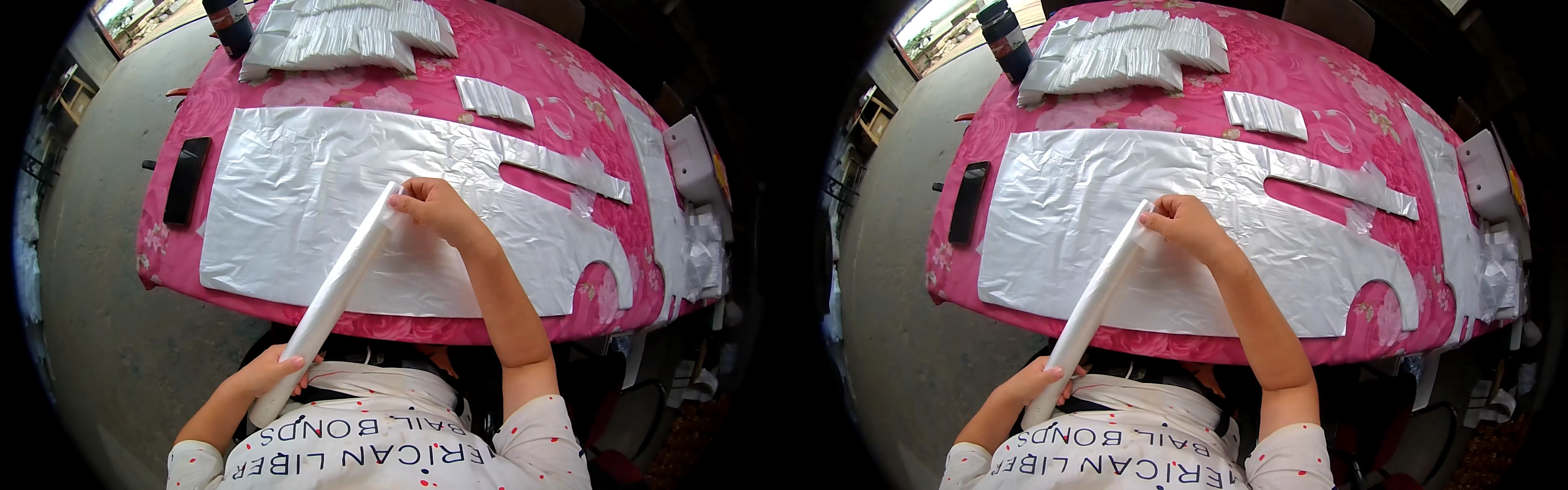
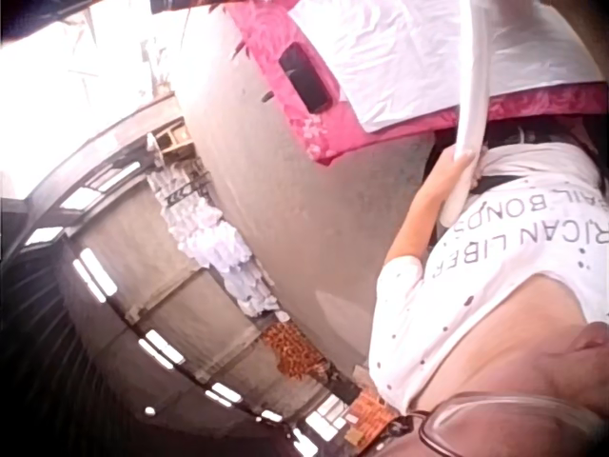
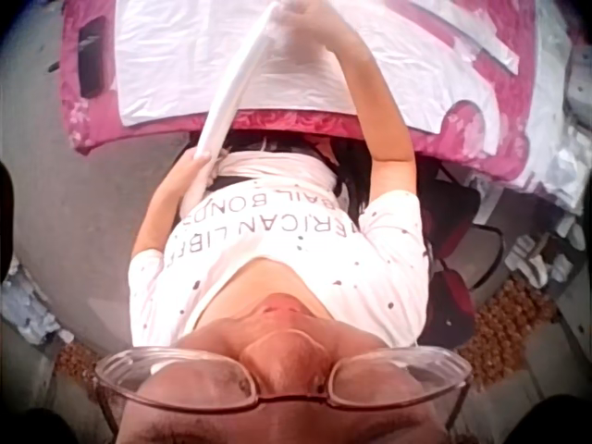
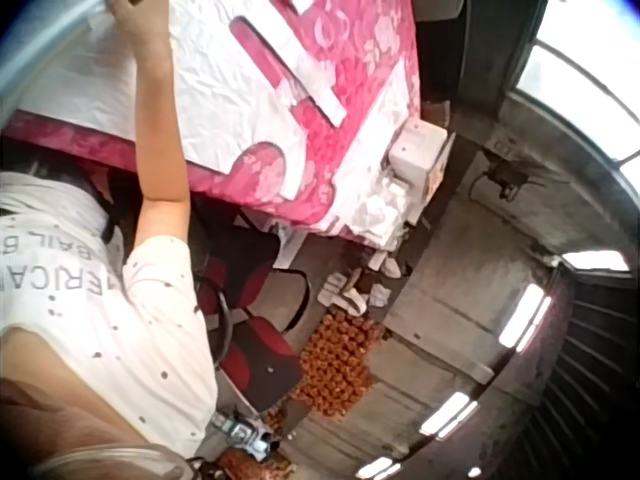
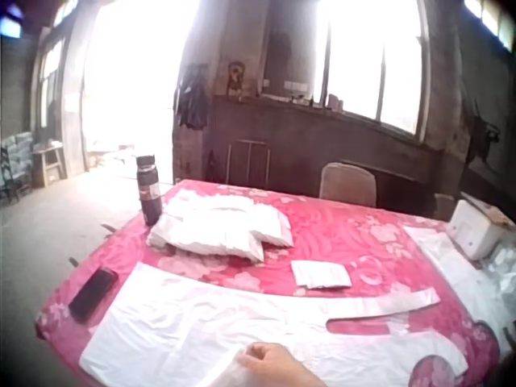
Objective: The person repeatedly unrolls a roll of clear plastic wrap on a pink table, places small white rectangular items onto the film, folds the film over to enclose them, and sets the wrapped units aside. The person handles the plastic wrap roll and the small items by hand throughout.
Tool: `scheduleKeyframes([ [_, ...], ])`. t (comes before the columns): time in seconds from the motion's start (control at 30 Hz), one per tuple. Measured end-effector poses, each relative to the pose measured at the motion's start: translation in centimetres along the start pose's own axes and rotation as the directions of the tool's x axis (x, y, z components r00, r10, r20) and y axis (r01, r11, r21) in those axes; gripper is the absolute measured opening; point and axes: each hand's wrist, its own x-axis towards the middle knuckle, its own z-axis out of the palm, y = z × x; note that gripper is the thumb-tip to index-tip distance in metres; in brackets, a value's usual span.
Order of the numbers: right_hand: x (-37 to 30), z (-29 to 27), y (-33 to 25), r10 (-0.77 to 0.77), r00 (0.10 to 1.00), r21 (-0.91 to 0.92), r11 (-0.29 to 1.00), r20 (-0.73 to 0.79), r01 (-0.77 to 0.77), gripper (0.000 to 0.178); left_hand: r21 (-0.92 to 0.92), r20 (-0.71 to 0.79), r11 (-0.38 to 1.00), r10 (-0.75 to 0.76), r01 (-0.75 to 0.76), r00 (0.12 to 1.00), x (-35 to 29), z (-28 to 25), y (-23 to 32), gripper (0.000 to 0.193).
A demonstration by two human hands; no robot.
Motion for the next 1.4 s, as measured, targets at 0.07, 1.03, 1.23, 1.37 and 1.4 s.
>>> scheduleKeyframes([
  [0.07, -0.3, 0.0, -0.1, 0.02, 0.999, -0.024, 1.0, 0.032, -0.019, 0.019, 0.001, 0.0, 1.0, 0.001, -0.001, 1.0, -0.1, 0.0, 0.1, 0.061],
  [1.03, 1.6, -10.3, 5.3, -0.331, 0.859, -0.193, 0.942, -0.391, 0.275, 0.019, 0.959, 0.219, -0.26, 0.439, -0.111, 0.871, 4.7, 6.4, 16.0, 0.04],
  [1.23, 1.2, -9.5, 4.5, -0.263, 0.915, -0.168, 0.961, -0.307, 0.22, 0.015, 0.722, 0.69, -0.54, 0.611, -0.433, 0.387, 8.7, 7.5, 13.2, 0.047],
  [1.37, 1.7, -9.9, 4.0, -0.238, 0.936, -0.245, 0.954, -0.258, 0.175, 0.02, 0.681, 0.732, -0.48, 0.42, -0.553, 0.537, 8.9, 7.1, 10.8, 0.064],
  [1.4, 1.9, -10.0, 4.0, -0.234, 0.938, -0.248, 0.954, -0.257, 0.17, 0.02, 0.686, 0.721, -0.485, 0.355, -0.542, 0.595, 9.2, 6.6, 10.1, 0.073],
])
